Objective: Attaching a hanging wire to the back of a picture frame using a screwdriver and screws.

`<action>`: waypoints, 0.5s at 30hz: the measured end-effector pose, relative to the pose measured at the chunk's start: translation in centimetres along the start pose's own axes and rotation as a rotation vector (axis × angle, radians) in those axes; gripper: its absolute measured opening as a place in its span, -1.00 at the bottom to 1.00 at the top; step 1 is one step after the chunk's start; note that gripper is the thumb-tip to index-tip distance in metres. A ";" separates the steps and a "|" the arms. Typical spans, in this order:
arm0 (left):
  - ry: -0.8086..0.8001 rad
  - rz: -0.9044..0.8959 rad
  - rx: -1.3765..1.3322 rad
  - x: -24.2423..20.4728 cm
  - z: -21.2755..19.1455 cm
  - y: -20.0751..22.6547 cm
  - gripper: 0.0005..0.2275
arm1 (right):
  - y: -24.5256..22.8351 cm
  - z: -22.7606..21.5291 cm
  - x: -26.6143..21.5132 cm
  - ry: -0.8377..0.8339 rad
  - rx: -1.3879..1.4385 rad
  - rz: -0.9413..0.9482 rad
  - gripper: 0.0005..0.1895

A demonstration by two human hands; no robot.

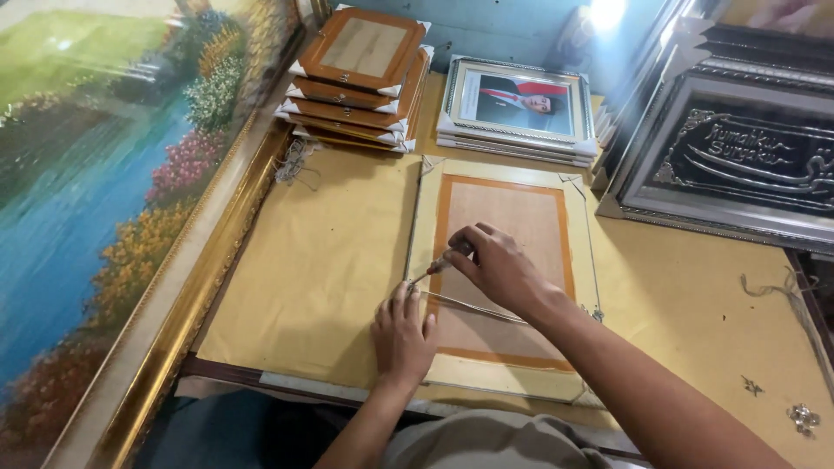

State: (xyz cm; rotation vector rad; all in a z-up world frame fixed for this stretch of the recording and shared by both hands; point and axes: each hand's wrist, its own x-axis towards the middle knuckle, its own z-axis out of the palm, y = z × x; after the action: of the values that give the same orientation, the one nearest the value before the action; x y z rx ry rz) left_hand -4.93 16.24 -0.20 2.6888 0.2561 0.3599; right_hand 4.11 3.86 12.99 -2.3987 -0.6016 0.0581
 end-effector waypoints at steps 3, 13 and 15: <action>-0.084 -0.023 0.001 0.1 -1.0 0.3 -0.59 | -1.0 -0.1 0.7 -0.039 -0.043 0.031 -0.79; -0.069 -0.013 -0.011 0.3 -1.7 0.5 -0.62 | -1.0 -0.3 2.0 -0.117 -0.125 -0.113 -0.75; -0.072 -0.006 -0.027 0.4 -1.6 0.4 -0.62 | -1.2 -0.5 2.2 -0.136 -0.142 -0.120 -0.75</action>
State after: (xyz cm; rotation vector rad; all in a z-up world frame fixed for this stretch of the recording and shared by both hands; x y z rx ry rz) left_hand -4.98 16.55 1.50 2.6679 0.2363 0.2619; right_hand 5.63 5.36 14.33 -2.5036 -0.8373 0.1311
